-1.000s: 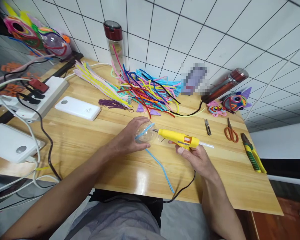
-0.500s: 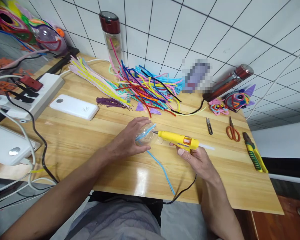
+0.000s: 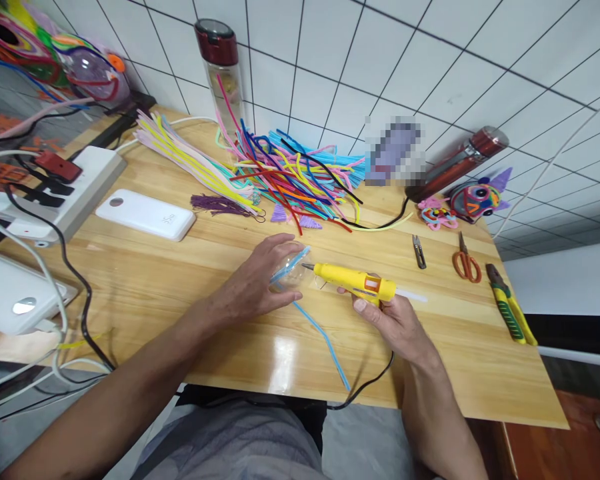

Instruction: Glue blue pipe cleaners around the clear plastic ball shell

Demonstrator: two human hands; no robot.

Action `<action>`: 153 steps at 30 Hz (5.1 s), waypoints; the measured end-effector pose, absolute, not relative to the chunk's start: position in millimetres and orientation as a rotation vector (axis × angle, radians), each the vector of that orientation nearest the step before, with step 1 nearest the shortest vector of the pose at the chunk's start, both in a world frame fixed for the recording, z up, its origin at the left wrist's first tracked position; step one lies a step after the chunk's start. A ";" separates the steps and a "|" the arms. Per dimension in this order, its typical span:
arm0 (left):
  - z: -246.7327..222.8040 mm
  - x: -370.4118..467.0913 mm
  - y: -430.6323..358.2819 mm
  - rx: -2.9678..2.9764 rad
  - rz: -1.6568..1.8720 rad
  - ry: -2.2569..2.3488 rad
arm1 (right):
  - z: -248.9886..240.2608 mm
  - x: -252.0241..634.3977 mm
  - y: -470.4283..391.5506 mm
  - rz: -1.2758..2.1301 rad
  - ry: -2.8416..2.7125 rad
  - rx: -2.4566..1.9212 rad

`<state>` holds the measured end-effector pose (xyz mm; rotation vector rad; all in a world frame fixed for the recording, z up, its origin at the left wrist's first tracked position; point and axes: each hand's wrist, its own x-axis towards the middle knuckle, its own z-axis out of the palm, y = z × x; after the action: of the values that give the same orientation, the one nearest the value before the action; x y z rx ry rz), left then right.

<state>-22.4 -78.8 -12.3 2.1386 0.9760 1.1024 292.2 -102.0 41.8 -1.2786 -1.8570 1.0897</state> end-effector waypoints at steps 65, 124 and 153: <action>-13.8 -20.8 -82.9 2.154 1.194 0.921 | 41.1 287.1 -102.1 0.956 -1.959 -1.242; -11.0 -24.7 -81.9 2.112 1.140 0.929 | 35.3 288.4 -93.5 0.958 -1.887 -1.373; -13.0 -26.2 -82.1 2.151 1.166 0.975 | 30.6 283.2 -88.8 1.038 -1.781 -1.375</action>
<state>-26.2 -82.1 -13.0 2.1508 0.9745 1.1657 283.2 -88.8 30.6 -1.3752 -1.7813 1.0380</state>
